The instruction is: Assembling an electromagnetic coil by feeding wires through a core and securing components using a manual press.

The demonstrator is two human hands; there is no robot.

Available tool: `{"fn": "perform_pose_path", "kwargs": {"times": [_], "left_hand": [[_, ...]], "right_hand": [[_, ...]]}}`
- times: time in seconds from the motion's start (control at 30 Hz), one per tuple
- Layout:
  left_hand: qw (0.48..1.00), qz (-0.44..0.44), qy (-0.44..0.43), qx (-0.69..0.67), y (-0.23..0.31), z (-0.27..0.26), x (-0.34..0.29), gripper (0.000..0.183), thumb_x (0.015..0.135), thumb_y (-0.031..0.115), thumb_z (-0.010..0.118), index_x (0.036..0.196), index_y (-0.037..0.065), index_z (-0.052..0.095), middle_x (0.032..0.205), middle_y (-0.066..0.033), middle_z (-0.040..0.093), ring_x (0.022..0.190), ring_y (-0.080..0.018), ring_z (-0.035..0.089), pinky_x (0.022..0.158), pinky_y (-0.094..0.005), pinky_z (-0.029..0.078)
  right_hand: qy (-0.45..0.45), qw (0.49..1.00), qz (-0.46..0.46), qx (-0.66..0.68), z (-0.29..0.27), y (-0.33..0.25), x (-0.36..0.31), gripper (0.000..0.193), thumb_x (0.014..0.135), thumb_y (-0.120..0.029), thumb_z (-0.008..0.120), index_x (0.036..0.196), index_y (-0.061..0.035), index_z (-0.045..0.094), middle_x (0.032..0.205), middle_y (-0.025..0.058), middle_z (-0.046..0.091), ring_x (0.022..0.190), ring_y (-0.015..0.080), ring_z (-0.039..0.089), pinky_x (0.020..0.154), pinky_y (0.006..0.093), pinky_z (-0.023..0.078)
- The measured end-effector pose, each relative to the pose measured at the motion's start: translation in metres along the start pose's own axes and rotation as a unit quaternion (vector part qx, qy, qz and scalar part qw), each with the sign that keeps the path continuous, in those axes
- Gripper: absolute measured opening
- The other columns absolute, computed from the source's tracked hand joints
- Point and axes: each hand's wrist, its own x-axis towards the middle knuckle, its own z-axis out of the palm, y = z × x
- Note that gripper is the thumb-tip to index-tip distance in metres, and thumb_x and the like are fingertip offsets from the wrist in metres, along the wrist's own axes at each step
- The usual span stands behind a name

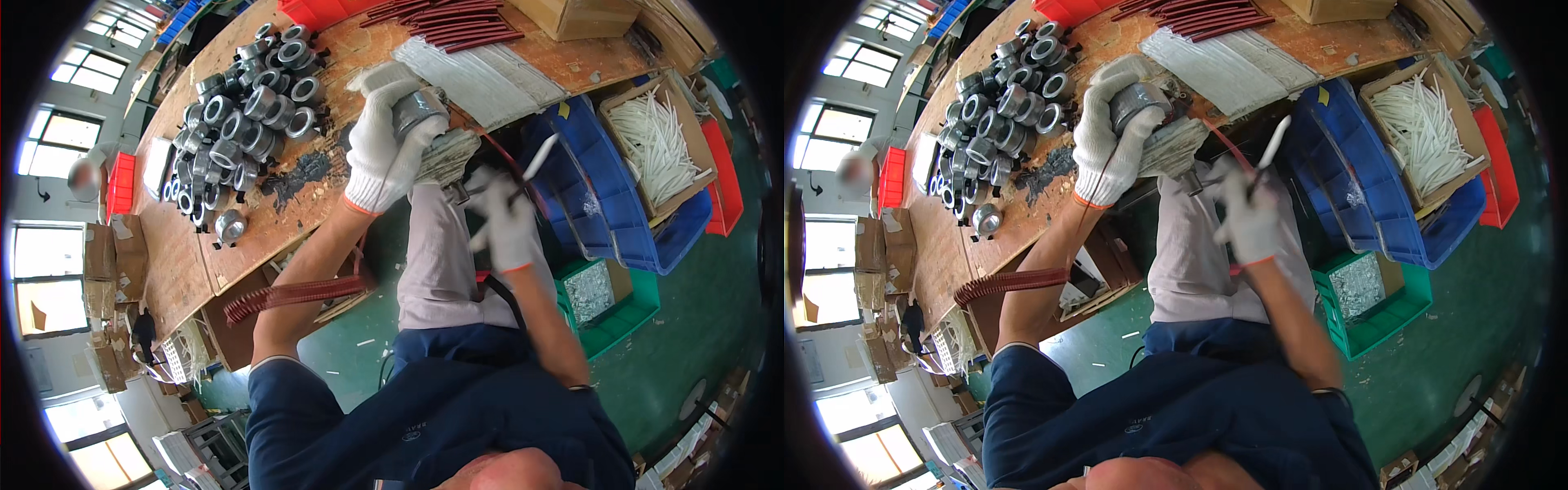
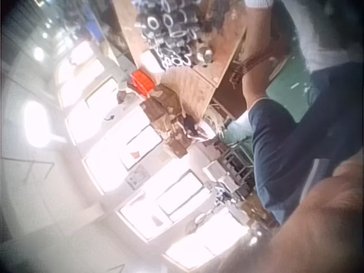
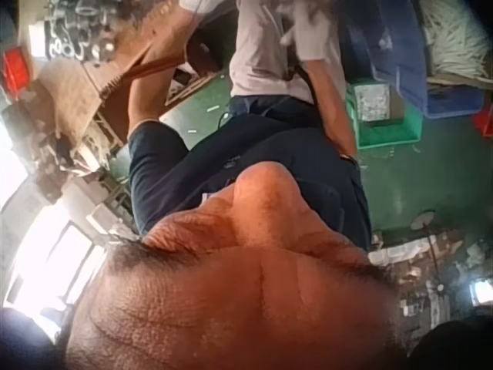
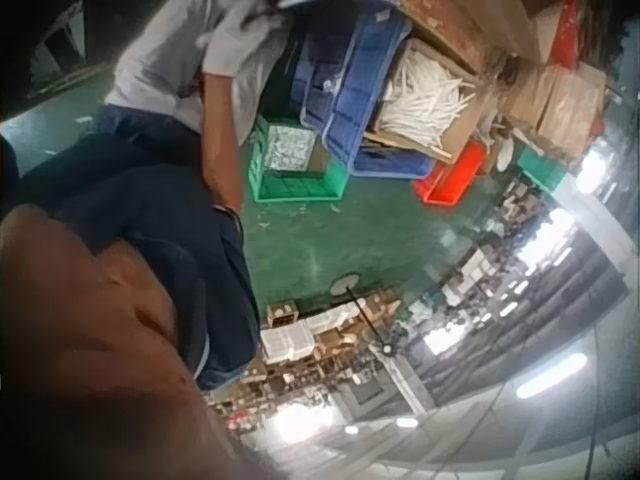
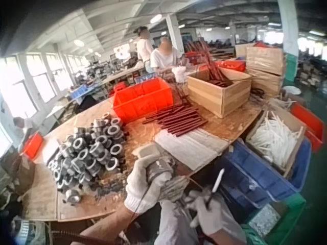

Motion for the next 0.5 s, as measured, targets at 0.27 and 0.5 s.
{"fn": "perform_pose_path", "kwargs": {"times": [0.27, 0.5], "left_hand": [[0.999, 0.038, 0.010, 0.020, -0.012, -0.005, 0.001, 0.061, 0.091, 0.034, 0.090, 0.135, 0.004, 0.061, 0.114, -0.0187, 0.074, 0.103, -0.0309, 0.077, 0.091, -0.0396, 0.062], [0.996, 0.064, 0.054, 0.007, -0.026, -0.002, -0.002, 0.063, 0.087, 0.034, 0.092, 0.134, 0.003, 0.064, 0.113, -0.0191, 0.073, 0.102, -0.0373, 0.075, 0.089, -0.0417, 0.061]], "right_hand": [[-0.358, 0.826, 0.124, 0.418, 0.057, 0.018, -0.067, 0.044, 0.116, -0.049, 0.047, 0.100, -0.0096, 0.059, 0.060, 0.0040, 0.049, 0.047, 0.0187, 0.046, 0.045, 0.0349, 0.040], [-0.090, 0.978, 0.061, 0.180, 0.024, -0.017, -0.004, 0.038, 0.108, -0.047, 0.067, 0.103, -0.0096, 0.067, 0.069, -0.0007, 0.052, 0.046, 0.0099, 0.039, 0.045, 0.0299, 0.035]]}}
